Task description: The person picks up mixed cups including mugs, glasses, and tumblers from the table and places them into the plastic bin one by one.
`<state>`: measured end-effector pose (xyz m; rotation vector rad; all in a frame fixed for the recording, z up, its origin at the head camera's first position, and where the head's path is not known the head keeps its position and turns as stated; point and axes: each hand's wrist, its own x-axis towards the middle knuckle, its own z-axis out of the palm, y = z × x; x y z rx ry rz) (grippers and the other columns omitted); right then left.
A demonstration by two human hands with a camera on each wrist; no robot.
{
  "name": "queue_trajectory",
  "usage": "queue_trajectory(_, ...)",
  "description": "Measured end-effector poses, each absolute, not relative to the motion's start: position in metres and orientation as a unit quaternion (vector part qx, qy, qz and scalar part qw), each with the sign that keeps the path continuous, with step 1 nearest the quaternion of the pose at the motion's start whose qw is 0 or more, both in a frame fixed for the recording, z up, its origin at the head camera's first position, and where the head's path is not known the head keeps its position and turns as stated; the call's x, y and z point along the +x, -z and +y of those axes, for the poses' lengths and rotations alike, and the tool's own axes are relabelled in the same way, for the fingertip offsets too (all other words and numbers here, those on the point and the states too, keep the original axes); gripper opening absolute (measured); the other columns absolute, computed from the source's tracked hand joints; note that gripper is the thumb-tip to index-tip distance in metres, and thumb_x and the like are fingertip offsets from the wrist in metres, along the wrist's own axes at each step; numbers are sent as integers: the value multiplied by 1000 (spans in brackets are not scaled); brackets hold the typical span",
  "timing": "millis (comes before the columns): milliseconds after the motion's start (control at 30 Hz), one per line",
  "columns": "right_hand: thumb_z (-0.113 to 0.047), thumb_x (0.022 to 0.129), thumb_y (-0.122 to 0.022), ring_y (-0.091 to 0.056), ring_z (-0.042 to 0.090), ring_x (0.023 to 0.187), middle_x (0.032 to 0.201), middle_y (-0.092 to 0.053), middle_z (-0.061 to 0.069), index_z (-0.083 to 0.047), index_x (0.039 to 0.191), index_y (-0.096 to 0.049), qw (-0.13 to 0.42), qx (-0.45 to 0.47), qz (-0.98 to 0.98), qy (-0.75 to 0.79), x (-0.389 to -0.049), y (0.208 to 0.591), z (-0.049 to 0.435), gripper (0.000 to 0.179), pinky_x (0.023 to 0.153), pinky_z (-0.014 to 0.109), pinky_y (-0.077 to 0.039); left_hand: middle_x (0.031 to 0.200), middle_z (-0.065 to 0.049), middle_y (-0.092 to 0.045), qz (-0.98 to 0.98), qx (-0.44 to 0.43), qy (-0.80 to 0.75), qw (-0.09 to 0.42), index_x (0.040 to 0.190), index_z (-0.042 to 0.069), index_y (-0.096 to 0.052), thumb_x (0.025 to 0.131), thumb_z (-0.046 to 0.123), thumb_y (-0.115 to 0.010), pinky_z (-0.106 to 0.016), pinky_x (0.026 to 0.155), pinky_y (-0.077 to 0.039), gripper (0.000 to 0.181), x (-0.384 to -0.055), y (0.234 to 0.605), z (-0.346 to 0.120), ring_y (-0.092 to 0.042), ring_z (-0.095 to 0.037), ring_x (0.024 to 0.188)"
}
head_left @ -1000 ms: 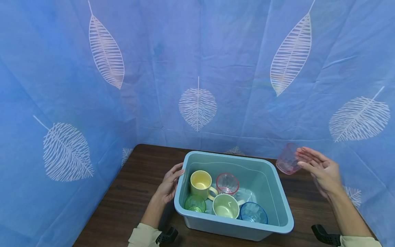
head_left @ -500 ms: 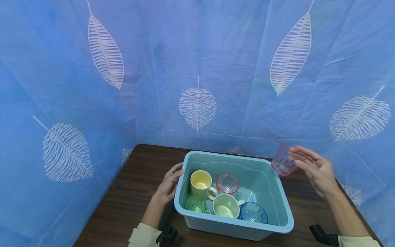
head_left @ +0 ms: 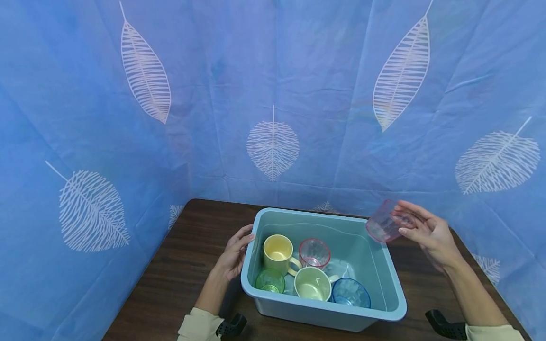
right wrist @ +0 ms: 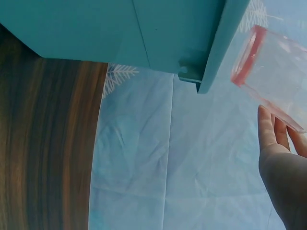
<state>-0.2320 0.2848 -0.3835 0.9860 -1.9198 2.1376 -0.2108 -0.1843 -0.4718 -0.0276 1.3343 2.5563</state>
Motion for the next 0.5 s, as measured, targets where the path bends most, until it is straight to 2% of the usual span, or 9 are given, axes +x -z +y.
queue_trajectory(267,22,95,-51,-68,12,118,133,-65,3,10,149,-44,31,309,-677,-667,-230,382,278,56,87,24,-61,101,-2,-71,468,-14,-876,113,145,10,-46,107,10,-54,-17,69,-62,40,-211,471,-182,-75,-7,80)
queue_trajectory(500,19,97,-51,-68,11,118,133,-66,1,7,148,-47,15,305,-683,-664,-230,386,273,53,92,22,-59,102,-2,-71,468,-8,-877,110,143,10,-49,107,10,-54,-17,70,-62,37,-210,472,-182,-75,-6,82)
